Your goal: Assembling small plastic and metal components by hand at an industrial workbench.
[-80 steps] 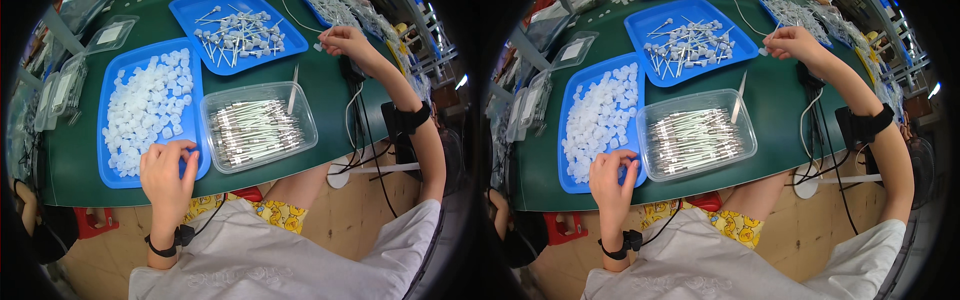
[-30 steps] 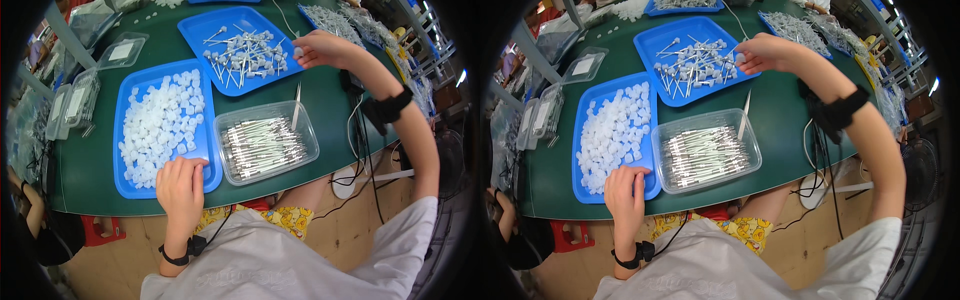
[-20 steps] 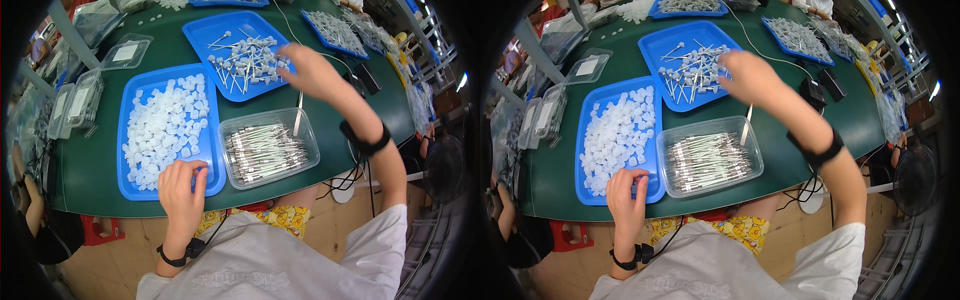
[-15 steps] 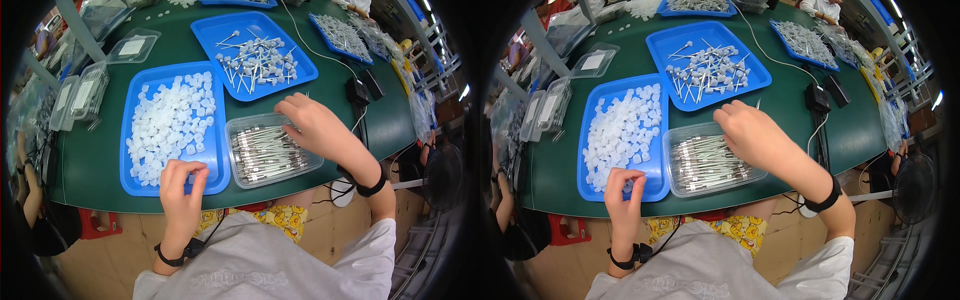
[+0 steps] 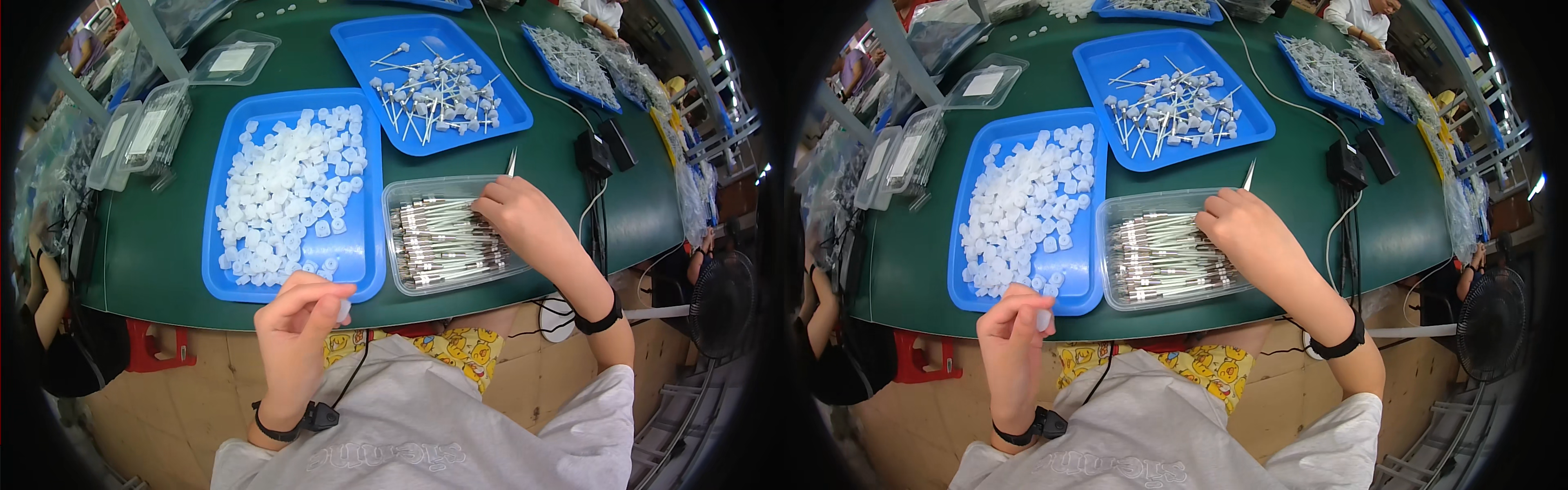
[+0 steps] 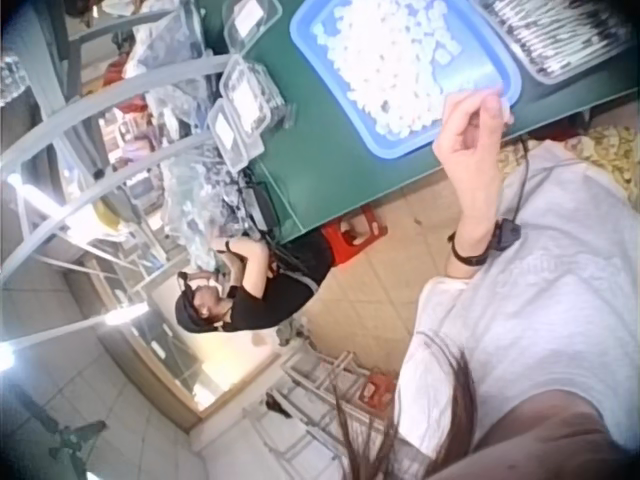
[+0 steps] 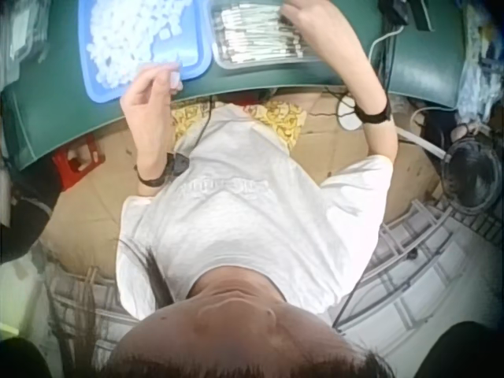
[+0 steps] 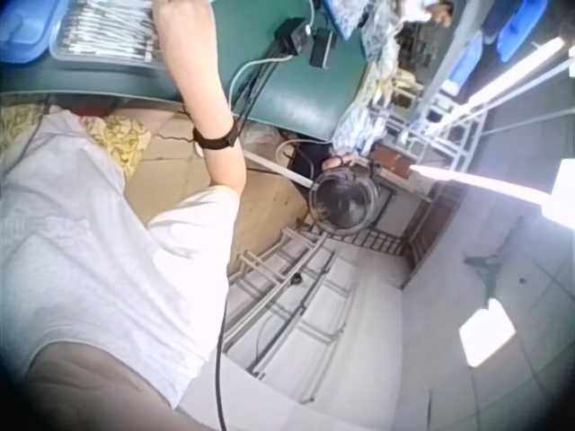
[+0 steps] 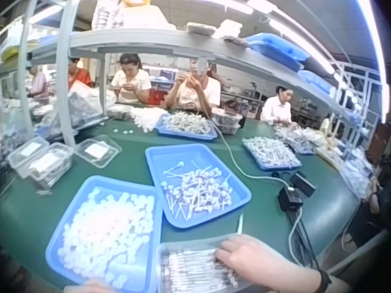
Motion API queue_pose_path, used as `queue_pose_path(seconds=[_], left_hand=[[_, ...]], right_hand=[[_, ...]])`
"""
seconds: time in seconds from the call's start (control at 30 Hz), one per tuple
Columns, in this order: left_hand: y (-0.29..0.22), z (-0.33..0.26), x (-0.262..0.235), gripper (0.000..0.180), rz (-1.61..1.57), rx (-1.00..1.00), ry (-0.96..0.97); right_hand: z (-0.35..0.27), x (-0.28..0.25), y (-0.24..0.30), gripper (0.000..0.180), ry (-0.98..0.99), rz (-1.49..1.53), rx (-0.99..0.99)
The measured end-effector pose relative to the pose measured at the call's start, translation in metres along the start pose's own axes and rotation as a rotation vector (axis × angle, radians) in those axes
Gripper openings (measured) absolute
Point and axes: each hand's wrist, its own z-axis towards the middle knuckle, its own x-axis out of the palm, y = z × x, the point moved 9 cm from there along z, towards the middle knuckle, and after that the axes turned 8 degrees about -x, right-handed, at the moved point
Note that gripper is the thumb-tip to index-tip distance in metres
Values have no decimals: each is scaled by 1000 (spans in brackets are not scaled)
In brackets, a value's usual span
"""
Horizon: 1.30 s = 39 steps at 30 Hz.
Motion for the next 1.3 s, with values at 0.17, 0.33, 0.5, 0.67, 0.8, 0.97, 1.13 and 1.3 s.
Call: queue_pose_path(seconds=[0.17,0.33,0.5,0.67,0.8,0.97,1.13,1.3], left_hand=[[5,-2,21,24,-56,-116,98],[-4,-12,36,34,-74,-104,194],[-16,-20,54,39,-190,22,320],[-11,-28,62,32,-204,39,275],[-13,-32,63,34,-142,146,412],[-16,-34,64,32,-166,120,432],[-13,-38,66,28,-210,20,447],[-8,-39,65,31,-264,0,466]], right_hand=[[-8,-25,-3,9,-153,73,94],[-38,-50,16,22,-706,1163,399],[-44,-34,61,26,-965,1737,404],[-44,-33,77,25,-1051,1794,346],[-43,-36,86,25,-1074,1780,308],[-45,-34,88,28,-1051,1728,281],[-50,-41,89,31,-1072,1554,212],[-52,-60,97,37,-1083,1267,122]])
